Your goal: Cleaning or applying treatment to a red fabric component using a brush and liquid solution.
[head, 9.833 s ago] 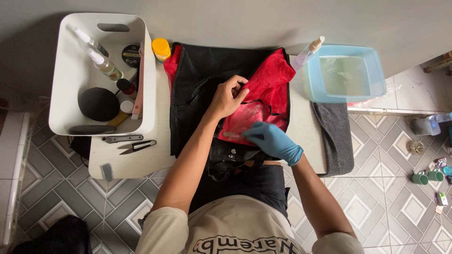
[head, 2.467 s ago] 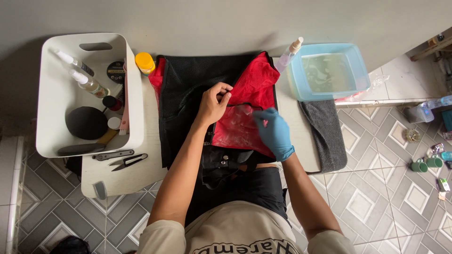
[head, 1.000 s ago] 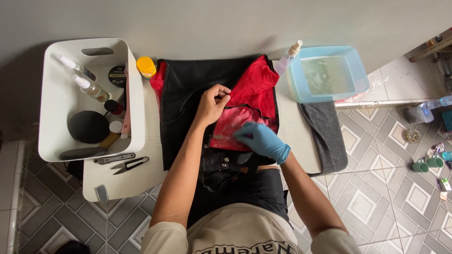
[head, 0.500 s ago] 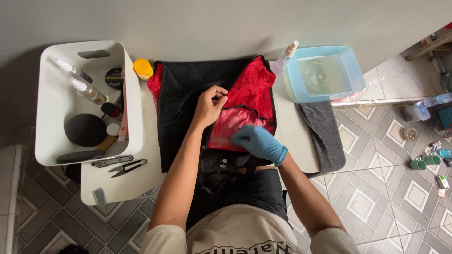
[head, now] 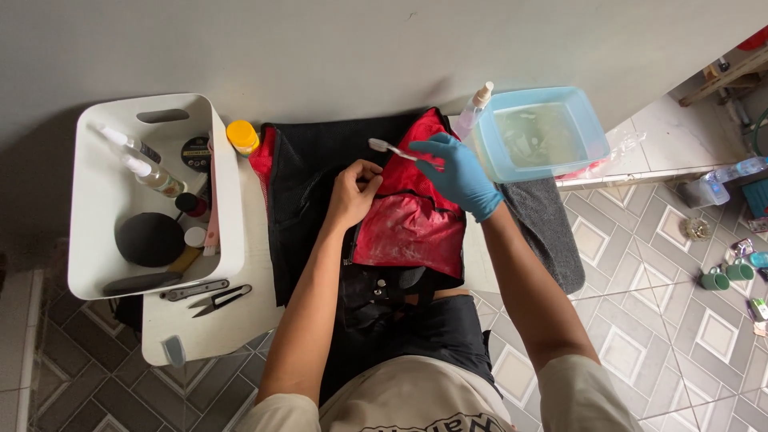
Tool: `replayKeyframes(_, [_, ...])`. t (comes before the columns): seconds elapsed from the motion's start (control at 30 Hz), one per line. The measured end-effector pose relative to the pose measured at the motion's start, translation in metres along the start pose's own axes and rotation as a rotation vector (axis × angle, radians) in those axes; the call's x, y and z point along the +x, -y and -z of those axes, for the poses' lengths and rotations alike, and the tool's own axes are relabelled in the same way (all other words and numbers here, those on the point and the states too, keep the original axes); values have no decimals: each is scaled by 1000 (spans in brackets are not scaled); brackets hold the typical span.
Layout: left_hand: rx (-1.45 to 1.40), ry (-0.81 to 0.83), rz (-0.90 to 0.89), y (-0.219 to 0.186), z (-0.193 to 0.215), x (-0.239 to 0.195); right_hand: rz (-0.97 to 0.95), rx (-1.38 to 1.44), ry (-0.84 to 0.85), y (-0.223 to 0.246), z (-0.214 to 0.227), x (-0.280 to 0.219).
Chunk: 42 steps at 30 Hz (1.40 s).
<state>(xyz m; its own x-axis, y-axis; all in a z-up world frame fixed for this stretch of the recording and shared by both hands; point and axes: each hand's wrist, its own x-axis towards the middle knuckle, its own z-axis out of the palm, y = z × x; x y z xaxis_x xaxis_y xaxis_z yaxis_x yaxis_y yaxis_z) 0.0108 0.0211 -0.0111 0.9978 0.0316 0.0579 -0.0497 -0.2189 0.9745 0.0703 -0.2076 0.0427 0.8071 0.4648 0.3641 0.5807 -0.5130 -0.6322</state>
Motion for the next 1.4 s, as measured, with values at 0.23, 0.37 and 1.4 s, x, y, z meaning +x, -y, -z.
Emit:
replayKeyframes(0.23, [-23,28,19,18,-2,7,19,-121,-72,43,44,-49])
replayKeyframes(0.37, [4,24,-34,26,-5,13,-234,-48,-502,18,99,-139])
replayKeyframes(1.4, [29,-14,-172,13,-4,3,-1040,703,-1326,-181,24,-366])
